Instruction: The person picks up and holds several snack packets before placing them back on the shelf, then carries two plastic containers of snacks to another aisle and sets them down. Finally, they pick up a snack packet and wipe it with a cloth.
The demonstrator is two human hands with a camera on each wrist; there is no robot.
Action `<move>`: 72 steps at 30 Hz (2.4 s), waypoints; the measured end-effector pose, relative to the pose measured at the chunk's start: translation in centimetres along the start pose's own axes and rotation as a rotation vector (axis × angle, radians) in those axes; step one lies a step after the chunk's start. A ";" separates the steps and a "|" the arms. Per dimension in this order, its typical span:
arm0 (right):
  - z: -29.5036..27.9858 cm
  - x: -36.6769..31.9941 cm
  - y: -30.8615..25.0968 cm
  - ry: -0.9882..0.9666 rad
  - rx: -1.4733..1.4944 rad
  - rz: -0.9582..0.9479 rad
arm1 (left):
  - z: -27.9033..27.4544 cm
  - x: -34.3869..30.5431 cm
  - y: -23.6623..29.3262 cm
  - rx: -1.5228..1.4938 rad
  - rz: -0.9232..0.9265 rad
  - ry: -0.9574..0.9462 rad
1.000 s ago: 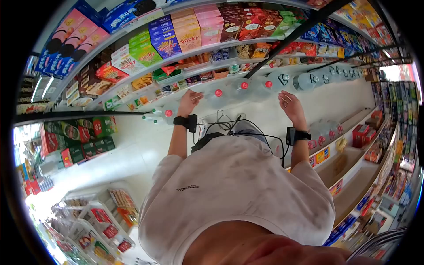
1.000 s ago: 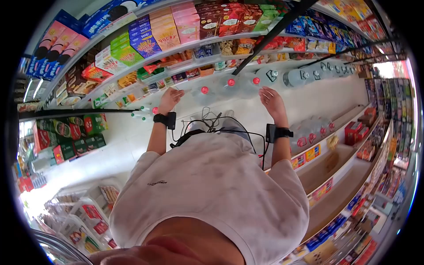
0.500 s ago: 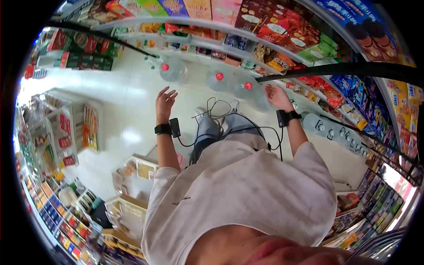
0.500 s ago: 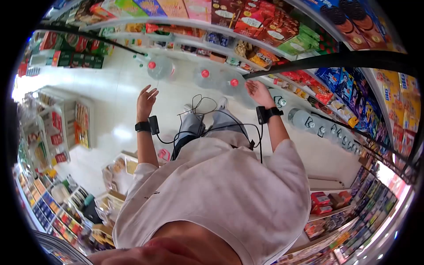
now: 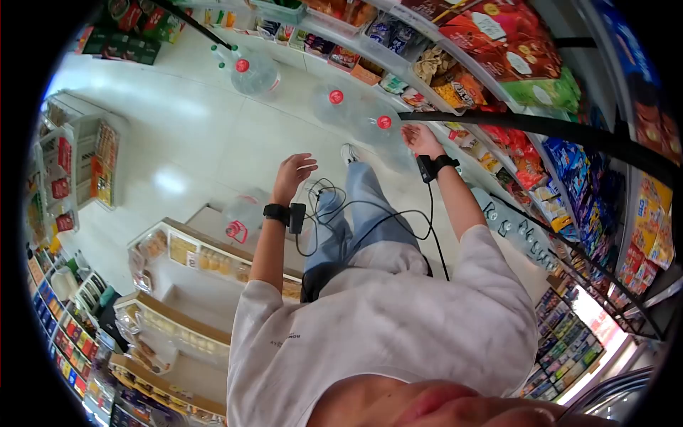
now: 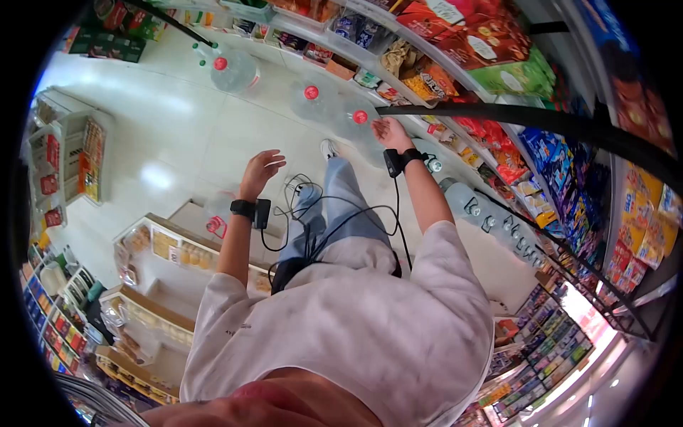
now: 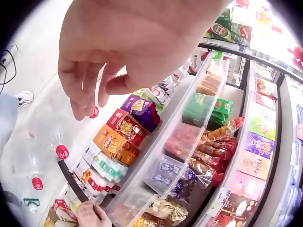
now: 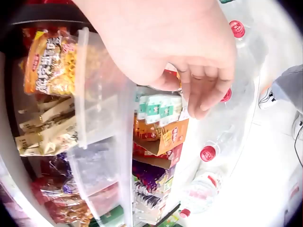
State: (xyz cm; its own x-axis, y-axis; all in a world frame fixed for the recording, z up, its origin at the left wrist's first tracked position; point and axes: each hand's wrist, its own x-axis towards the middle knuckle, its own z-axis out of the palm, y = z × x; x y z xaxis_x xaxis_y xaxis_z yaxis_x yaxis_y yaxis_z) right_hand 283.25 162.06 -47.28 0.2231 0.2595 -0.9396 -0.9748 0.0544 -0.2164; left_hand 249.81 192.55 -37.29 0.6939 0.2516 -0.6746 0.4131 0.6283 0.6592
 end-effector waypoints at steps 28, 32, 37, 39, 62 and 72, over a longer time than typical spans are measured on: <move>-2.5 24.3 -2.0 0.052 0.332 -0.272 | 3.5 11.1 -11.8 -0.133 -0.129 0.099; -4.7 26.2 -2.8 -0.121 0.488 -0.137 | 4.1 12.6 -12.2 -0.137 -0.114 0.104; -4.4 26.6 -3.3 -0.165 0.517 -0.210 | 4.1 13.6 -13.0 -0.141 -0.126 0.084; -4.5 26.9 -3.4 -0.187 0.497 -0.250 | 4.2 13.7 -13.6 -0.143 -0.126 0.086; -6.0 9.1 11.3 -0.178 0.237 -0.294 | 7.4 14.2 -19.9 -0.102 -0.190 -0.103; -6.4 1.4 15.0 -0.305 -0.100 -0.301 | 9.9 16.0 -21.5 -0.164 -0.144 -0.200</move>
State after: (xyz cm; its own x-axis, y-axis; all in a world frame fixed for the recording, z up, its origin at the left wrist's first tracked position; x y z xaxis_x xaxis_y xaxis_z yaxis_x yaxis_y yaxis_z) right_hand 268.98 157.10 -53.53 0.4711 0.5197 -0.7128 -0.8578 0.0815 -0.5075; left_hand 257.90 175.78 -58.95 0.7445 0.0110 -0.6676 0.4265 0.7615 0.4882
